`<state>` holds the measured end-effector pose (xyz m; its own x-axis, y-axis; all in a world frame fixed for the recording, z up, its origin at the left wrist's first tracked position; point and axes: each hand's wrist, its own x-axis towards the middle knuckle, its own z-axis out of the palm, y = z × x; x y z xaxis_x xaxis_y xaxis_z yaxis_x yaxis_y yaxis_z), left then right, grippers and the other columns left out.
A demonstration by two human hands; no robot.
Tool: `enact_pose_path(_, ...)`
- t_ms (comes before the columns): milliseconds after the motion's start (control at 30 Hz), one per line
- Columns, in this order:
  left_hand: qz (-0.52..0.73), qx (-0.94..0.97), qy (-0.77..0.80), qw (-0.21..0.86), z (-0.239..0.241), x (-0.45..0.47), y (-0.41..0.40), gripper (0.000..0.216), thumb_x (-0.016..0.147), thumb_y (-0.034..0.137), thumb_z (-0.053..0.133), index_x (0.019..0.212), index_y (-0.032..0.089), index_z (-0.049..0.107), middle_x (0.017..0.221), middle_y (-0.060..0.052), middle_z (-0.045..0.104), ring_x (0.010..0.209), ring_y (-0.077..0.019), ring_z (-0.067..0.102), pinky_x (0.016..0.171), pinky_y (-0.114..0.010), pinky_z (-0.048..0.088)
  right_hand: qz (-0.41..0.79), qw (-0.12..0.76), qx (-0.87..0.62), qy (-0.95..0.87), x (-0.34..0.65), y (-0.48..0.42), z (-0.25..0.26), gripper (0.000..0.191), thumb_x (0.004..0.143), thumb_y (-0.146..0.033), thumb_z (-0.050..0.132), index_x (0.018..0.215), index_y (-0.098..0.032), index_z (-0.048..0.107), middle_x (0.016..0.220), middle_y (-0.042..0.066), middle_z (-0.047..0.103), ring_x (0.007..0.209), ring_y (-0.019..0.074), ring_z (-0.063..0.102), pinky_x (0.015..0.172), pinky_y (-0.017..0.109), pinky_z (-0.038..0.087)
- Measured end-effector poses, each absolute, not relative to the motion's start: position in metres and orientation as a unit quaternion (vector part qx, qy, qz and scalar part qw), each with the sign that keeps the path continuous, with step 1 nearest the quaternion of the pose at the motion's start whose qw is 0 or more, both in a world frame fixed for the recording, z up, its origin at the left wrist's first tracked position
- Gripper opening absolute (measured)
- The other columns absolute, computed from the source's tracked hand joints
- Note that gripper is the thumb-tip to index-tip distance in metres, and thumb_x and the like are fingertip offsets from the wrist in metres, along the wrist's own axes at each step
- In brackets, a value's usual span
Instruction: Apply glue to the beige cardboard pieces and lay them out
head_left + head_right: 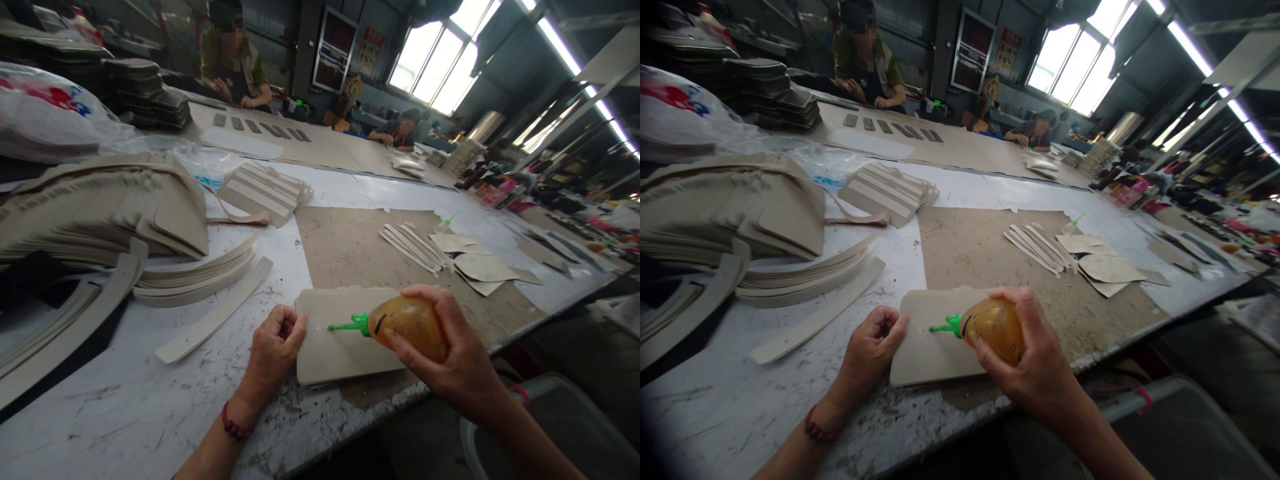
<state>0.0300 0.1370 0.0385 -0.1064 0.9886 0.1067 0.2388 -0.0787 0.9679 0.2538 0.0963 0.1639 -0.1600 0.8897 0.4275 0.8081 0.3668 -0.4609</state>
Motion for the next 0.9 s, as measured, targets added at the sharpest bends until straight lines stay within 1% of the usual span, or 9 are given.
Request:
enact_pose_path(200,0.489,0.55,0.561,0.379,0.04,0.033,0.137,0.03,0.081,0.047,0.052,0.065,0.022,0.047,0.057,0.005,0.044,0.053,-0.0106,0.04,0.051,-0.024,0.037,0.046,0.338,-0.541,-0.769,0.247,0.103,0.161,0.042,0.084,-0.033,0.066,0.12,-0.026,0.045,0.109,0.005,0.054,0.09,0.0196,0.058,0.082,0.031,0.051)
enact_pose_path(467,0.488,0.554,0.562,0.374,0.041,0.033,0.136,0.029,0.08,0.046,0.052,0.065,0.022,0.047,0.057,0.005,0.045,0.052,-0.0104,0.041,0.051,-0.024,0.037,0.089,0.324,-0.545,-0.769,0.244,0.097,0.163,0.041,0.084,-0.033,0.066,0.118,-0.027,0.046,0.108,0.004,0.055,0.088,0.0173,0.059,0.079,0.027,0.051)
enact_pose_path(567,0.489,0.555,0.56,0.374,0.041,0.032,0.137,0.029,0.08,0.046,0.052,0.064,0.022,0.046,0.057,0.005,0.045,0.052,-0.0103,0.041,0.051,-0.023,0.037,0.095,0.316,-0.558,-0.761,0.25,0.094,0.166,0.04,0.085,-0.035,0.066,0.118,-0.027,0.046,0.107,0.004,0.056,0.085,0.0173,0.06,0.078,0.028,0.052)
enact_pose_path(667,0.489,0.556,0.558,0.374,0.04,0.031,0.138,0.029,0.081,0.046,0.052,0.065,0.022,0.047,0.057,0.005,0.045,0.052,-0.0104,0.042,0.051,-0.023,0.037,0.072,0.317,-0.57,-0.754,0.255,0.094,0.167,0.04,0.085,-0.036,0.066,0.119,-0.027,0.047,0.105,0.004,0.055,0.085,0.018,0.059,0.079,0.03,0.052)
enact_pose_path(767,0.49,0.556,0.559,0.372,0.039,0.03,0.138,0.03,0.081,0.047,0.052,0.065,0.022,0.047,0.057,0.005,0.045,0.052,-0.0105,0.042,0.051,-0.024,0.038,0.051,0.318,-0.566,-0.759,0.255,0.096,0.167,0.04,0.084,-0.035,0.065,0.119,-0.026,0.047,0.105,0.004,0.055,0.086,0.0184,0.058,0.079,0.03,0.052)
enact_pose_path(900,0.49,0.558,0.558,0.37,0.04,0.03,0.137,0.029,0.08,0.047,0.052,0.065,0.022,0.046,0.057,0.005,0.045,0.052,-0.0103,0.041,0.05,-0.023,0.037,0.05,0.324,-0.561,-0.76,0.251,0.1,0.166,0.04,0.084,-0.033,0.066,0.118,-0.026,0.046,0.104,0.004,0.055,0.083,0.0179,0.059,0.078,0.031,0.052)
